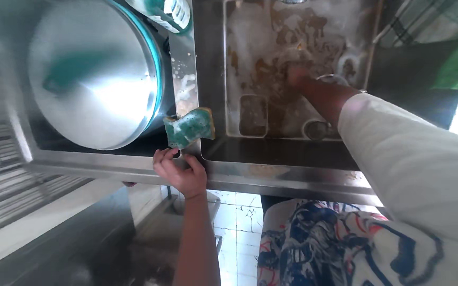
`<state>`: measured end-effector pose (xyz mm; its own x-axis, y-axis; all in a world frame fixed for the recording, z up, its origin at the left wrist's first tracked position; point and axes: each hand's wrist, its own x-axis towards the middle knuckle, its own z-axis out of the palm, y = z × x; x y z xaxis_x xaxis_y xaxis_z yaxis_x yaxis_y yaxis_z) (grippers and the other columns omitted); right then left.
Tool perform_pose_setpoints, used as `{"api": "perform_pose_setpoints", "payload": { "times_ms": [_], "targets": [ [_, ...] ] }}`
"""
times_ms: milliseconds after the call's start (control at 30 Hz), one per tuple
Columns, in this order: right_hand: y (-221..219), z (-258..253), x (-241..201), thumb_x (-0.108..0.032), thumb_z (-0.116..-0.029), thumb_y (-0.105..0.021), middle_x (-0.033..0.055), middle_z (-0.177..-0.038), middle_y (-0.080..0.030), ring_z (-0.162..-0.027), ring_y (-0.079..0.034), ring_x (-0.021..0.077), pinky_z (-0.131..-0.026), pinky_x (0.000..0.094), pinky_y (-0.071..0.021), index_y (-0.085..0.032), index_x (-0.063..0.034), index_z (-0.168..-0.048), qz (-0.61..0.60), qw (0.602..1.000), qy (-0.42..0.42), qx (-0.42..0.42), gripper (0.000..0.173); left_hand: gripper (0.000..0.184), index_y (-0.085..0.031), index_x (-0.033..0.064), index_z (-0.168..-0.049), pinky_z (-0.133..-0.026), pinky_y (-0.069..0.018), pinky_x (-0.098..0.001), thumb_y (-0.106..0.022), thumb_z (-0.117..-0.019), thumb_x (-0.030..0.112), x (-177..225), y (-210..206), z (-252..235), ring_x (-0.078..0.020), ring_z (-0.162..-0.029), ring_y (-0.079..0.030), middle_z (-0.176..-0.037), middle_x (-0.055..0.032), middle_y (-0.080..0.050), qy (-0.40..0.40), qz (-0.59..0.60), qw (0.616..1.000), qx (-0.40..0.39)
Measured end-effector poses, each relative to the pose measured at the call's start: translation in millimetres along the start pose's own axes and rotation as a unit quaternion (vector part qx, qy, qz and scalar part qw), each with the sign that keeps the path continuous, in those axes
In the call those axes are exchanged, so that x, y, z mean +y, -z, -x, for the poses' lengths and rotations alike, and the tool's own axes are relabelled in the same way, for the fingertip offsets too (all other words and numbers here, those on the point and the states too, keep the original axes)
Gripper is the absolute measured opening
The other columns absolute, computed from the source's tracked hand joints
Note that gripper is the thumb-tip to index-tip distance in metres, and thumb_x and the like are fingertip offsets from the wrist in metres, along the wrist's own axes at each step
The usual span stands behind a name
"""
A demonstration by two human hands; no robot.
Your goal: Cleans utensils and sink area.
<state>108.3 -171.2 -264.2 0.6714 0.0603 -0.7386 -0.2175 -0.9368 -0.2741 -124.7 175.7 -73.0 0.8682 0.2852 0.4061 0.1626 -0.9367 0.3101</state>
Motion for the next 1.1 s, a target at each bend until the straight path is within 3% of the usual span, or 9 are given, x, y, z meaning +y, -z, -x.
{"api": "perform_pose_setpoints", "payload": {
  "times_ms": [200,300,433,533,667,733,933,1033,1100],
  "targets": [
    [2.4,6.0,0.0,-0.017,-0.0927,-0.072,0.0315,-0.132,-0.061,-0.126,-0.058,0.0506,-0.1,0.071,-0.0466,-0.066,0.0064,-0.124,0.038,0.999,0.016,-0.01,0.039,0.028,-0.063,-0.0039,-0.11,-0.114,-0.0365,-0.0478,-0.057,-0.092,0.016,2.4,0.4,-1.4,-0.0416,-0.13,-0.051,-0.123,-0.0279,-0.06,0.001,-0.002,1.0,0.001],
    [0.9,3.1,0.8,-0.018,-0.094,-0.072,0.0318,-0.138,-0.058,-0.131,-0.054,0.0511,-0.105,0.0708,-0.0434,-0.064,0.007,-0.128,0.007,1.0,0.011,-0.004,0.043,0.028,-0.063,-0.0038,-0.11,-0.113,-0.0368,-0.0479,-0.057,-0.0918,0.017,2.2,1.6,-0.8,-0.0414,-0.13,-0.051,-0.123,-0.0275,-0.06,0.003,-0.005,1.0,0.002],
    [-0.4,5.6,1.0,-0.019,-0.0986,-0.066,0.0291,-0.134,-0.062,-0.127,-0.058,0.0494,-0.102,0.0703,-0.0463,-0.066,0.0034,-0.127,0.008,1.0,0.015,0.002,0.036,0.028,-0.063,-0.0041,-0.11,-0.113,-0.0375,-0.0468,-0.057,-0.0912,0.016,3.0,1.1,-0.5,-0.0415,-0.131,-0.05,-0.124,-0.0281,-0.06,0.009,-0.003,1.0,0.0],
    [-5.0,3.6,2.9,-0.016,-0.0954,-0.07,0.0294,-0.136,-0.061,-0.128,-0.057,0.0503,-0.103,0.0708,-0.0457,-0.065,0.0035,-0.129,0.02,1.0,0.02,0.008,0.039,0.028,-0.062,-0.0034,-0.11,-0.114,-0.0372,-0.0458,-0.057,-0.0918,0.018,3.0,0.8,0.2,-0.0403,-0.131,-0.05,-0.124,-0.0273,-0.059,0.01,0.001,1.0,0.001],
    [-0.4,3.2,-0.7,-0.023,-0.0964,-0.069,0.0326,-0.133,-0.061,-0.127,-0.056,0.0525,-0.1,0.0738,-0.0441,-0.065,0.0071,-0.124,0.032,0.999,0.009,0.006,0.041,0.031,-0.062,-0.0047,-0.11,-0.115,-0.0355,-0.0487,-0.057,-0.0924,0.02,1.4,2.4,-0.4,-0.0427,-0.132,-0.049,-0.125,-0.0291,-0.059,0.008,0.0,1.0,-0.009],
    [0.0,6.1,-0.7,-0.026,-0.0955,-0.071,0.0289,-0.129,-0.064,-0.123,-0.06,0.0493,-0.097,0.0721,-0.0477,-0.069,0.0032,-0.12,0.07,0.997,0.031,-0.007,0.038,0.029,-0.063,-0.0041,-0.11,-0.115,-0.0359,-0.0481,-0.057,-0.0927,0.019,1.7,0.9,0.3,-0.0417,-0.133,-0.049,-0.125,-0.0278,-0.059,0.007,0.002,1.0,-0.005],
    [4.6,10.0,-6.9,-0.012,-0.0974,-0.067,0.0302,-0.135,-0.061,-0.128,-0.057,0.0504,-0.102,0.0709,-0.0448,-0.066,0.0063,-0.124,0.077,0.997,0.027,-0.013,0.032,0.028,-0.062,-0.0036,-0.109,-0.115,-0.0357,-0.0479,-0.057,-0.0931,0.018,2.1,0.0,0.2,-0.041,-0.132,-0.049,-0.125,-0.028,-0.059,0.008,0.008,1.0,-0.001],
    [6.3,9.4,-8.2,-0.009,-0.092,-0.071,0.031,-0.131,-0.062,-0.124,-0.059,0.0515,-0.096,0.0722,-0.0477,-0.065,0.0069,-0.122,0.06,0.998,0.006,0.009,0.035,0.028,-0.062,-0.0031,-0.109,-0.115,-0.0359,-0.0473,-0.057,-0.0926,0.018,0.3,0.3,0.1,-0.0405,-0.132,-0.049,-0.125,-0.0273,-0.059,0.004,0.008,1.0,0.001],
    [3.5,12.8,-7.6,-0.012,-0.0941,-0.07,0.03,-0.133,-0.062,-0.125,-0.059,0.05,-0.098,0.0697,-0.0489,-0.065,0.0069,-0.122,0.08,0.997,0.024,-0.002,0.034,0.027,-0.062,-0.0031,-0.11,-0.115,-0.0359,-0.0471,-0.057,-0.0926,0.018,2.0,0.6,0.6,-0.0405,-0.133,-0.049,-0.125,-0.0267,-0.059,0.008,0.011,1.0,-0.001]
  ]
}}
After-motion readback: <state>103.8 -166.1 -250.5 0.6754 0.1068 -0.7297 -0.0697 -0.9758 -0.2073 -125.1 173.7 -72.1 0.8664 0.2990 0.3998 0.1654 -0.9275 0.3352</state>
